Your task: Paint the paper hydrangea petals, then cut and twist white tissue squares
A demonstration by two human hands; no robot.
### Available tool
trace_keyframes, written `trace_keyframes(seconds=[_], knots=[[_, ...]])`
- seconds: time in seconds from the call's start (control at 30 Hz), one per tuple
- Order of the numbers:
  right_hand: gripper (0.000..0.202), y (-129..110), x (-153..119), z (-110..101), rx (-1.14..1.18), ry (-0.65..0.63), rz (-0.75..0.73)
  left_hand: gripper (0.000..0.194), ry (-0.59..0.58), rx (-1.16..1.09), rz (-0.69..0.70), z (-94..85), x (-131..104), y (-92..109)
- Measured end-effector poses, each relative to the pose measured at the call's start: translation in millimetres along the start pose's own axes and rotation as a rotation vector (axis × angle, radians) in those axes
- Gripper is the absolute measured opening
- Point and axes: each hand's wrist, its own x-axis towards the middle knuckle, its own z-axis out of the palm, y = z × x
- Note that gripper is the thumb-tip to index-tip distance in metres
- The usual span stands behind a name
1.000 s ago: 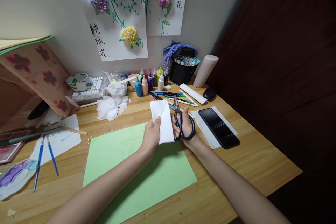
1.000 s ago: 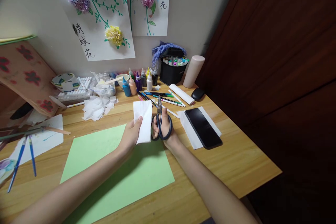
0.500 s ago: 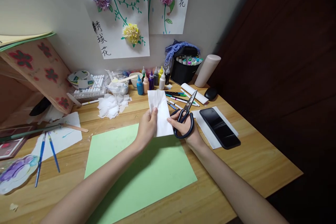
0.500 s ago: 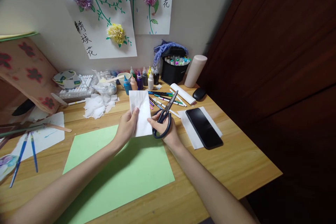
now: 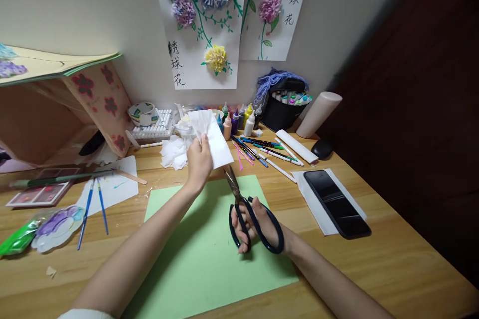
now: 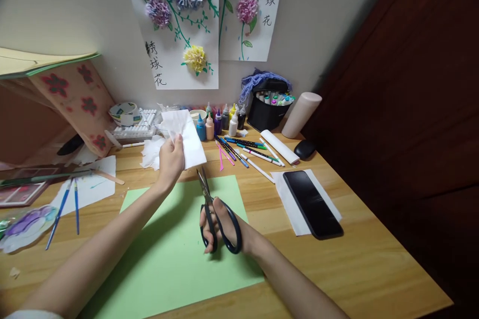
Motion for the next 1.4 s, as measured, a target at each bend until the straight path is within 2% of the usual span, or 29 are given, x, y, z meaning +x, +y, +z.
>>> trace_keyframes(seconds=[0.23,0.37,0.57,0.8,1.1,1.4], knots=[[0.077,4.0,3.1,8.1,-0.087,0.032,-0.076,0.032,-0.029,0.110,0.014,5.4,-8.3,-3.5],[0.076,2.1,-0.6,10.4,-0.145,0.023,-0.065,0.032,-0.035,0.139,0.023,3.3,-6.7,-3.0],[0.079,0.6,3.6,13.3,-0.141,0.097,-0.039,0.033,-0.064,0.175,0.028,3.7,-11.4,-1.8],[0.077,-8.6,1.3,17.5,-0.131,0.126,-0.014,0.033,-0.068,0.225,0.034,6.5,-15.5,-2.4],[0.074,-3.5,4.8,15.0,-0.207,0.129,-0.052,0.032,-0.082,0.286,0.052,5.0,-14.1,-2.6],[0.075,-9.1,11.6,25.2,-0.051,0.198,-0.013,0.030,-0.089,0.304,0.049,5.8,-13.8,-2.2]])
